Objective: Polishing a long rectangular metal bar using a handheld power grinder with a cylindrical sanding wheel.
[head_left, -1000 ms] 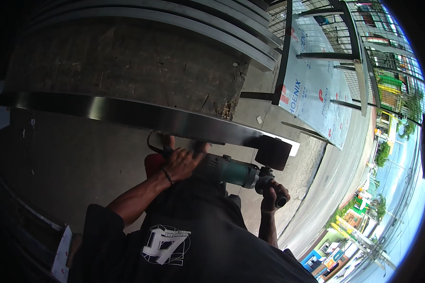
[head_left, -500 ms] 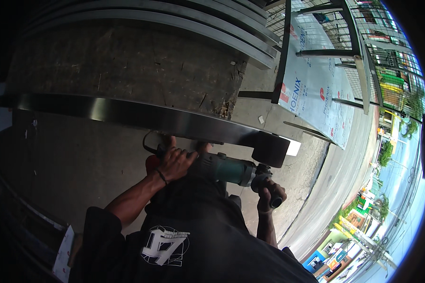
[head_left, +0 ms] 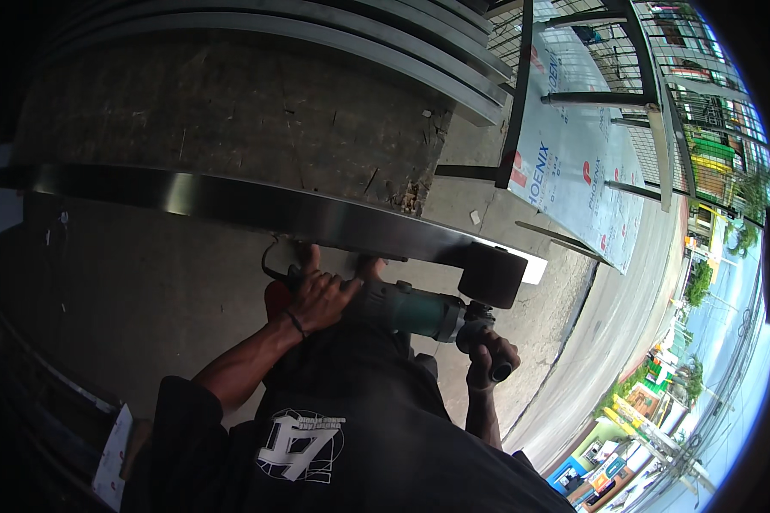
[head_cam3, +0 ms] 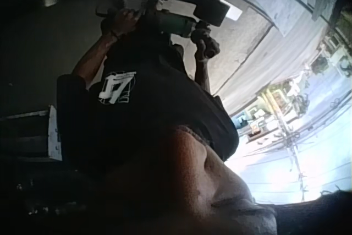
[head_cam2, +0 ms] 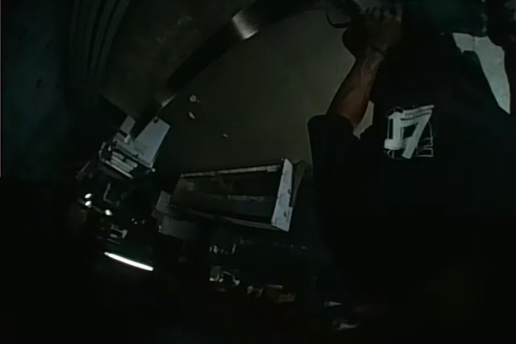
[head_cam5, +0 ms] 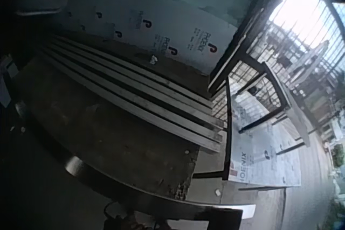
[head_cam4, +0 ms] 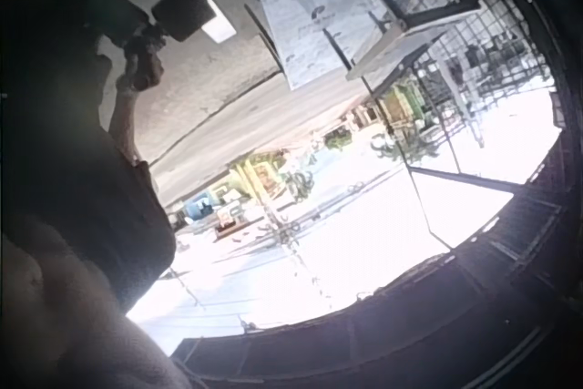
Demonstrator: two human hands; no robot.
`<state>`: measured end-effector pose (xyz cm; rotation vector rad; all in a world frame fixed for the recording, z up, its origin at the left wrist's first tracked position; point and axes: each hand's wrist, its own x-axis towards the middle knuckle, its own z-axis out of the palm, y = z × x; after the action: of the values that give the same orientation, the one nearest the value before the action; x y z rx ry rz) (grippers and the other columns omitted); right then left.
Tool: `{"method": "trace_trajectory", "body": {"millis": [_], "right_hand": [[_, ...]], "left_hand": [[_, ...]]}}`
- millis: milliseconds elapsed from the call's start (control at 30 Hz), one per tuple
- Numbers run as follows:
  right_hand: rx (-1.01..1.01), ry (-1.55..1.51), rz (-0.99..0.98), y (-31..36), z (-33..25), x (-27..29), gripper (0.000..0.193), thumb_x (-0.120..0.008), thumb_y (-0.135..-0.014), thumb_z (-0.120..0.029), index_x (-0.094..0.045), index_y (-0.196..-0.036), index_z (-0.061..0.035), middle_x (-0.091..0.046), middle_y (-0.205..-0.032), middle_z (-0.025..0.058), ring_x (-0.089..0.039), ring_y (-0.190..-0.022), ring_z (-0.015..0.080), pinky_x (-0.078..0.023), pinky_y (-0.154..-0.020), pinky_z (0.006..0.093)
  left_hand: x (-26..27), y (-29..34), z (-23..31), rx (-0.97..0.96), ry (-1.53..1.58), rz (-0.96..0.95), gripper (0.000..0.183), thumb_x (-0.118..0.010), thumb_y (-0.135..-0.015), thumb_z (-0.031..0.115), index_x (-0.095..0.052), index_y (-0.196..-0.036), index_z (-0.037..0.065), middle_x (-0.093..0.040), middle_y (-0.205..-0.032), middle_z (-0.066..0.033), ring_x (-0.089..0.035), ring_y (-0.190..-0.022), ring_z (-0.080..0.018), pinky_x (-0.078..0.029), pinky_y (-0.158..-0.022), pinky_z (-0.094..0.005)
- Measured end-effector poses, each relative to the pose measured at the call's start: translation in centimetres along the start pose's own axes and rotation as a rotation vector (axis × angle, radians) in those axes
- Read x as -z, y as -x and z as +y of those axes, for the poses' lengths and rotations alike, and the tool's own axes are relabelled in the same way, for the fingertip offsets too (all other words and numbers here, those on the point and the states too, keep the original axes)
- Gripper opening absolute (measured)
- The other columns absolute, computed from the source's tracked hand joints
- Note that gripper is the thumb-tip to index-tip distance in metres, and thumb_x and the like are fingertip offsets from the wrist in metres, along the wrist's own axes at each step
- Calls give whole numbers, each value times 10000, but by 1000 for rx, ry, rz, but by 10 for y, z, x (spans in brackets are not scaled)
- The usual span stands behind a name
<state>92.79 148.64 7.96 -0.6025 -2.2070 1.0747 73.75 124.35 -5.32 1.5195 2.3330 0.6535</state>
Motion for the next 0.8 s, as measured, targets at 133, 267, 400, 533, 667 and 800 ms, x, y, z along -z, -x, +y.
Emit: {"method": "trace_trajectory", "body": {"millis": [133,267,400,533,667,800], "right_hand": [[15,7,-3,3,7,4,441,-648,-859,-241,-333,-601,-70,-426,-511,29,-401,-467,112,-306,-465,291],[-19,-37,-16,2,5,2,446,-654,-855,-244,-327,-606,-71,-420,-516,23,-395,-465,114,-298,-462,292],[-58,-29,-47,-7,-6,-1,443,-658,-853,-238,-331,-605,-71,-425,-509,24,-395,-464,118,-315,-477,297],[-50,79,-4,-10,-11,-3,422,-671,-835,-264,-384,-607,-55,-479,-544,39,-447,-513,137,-368,-532,316],[-144,0,-25,-4,-14,-1,404,-686,-818,-273,-422,-610,-49,-509,-580,44,-479,-559,151,-414,-592,321],[-74,167,16,-13,-24,-11,378,-685,-826,-250,-450,-623,-33,-522,-594,53,-496,-594,159,-432,-632,328]], "left_hand": [[0,-2,1,7,13,-3,307,-642,-676,21,-624,-982,35,-643,-707,-241,-580,-1169,-470,-558,-791,-450],[-2,-1,0,13,35,-13,326,-646,-663,17,-622,-987,41,-644,-716,-229,-594,-1146,-469,-548,-814,-458],[-4,-1,-1,27,40,-32,351,-643,-652,7,-624,-1001,38,-644,-724,-222,-580,-1164,-470,-538,-840,-460],[-7,0,-2,60,95,-51,356,-644,-647,9,-629,-1002,35,-643,-718,-228,-563,-1184,-476,-533,-854,-459],[-10,1,-3,10,58,-4,374,-638,-650,12,-645,-1023,37,-650,-724,-243,-557,-1191,-486,-530,-867,-459],[-9,3,-1,39,73,14,392,-624,-664,14,-668,-1052,42,-654,-728,-258,-552,-1203,-480,-540,-847,-456]]}}
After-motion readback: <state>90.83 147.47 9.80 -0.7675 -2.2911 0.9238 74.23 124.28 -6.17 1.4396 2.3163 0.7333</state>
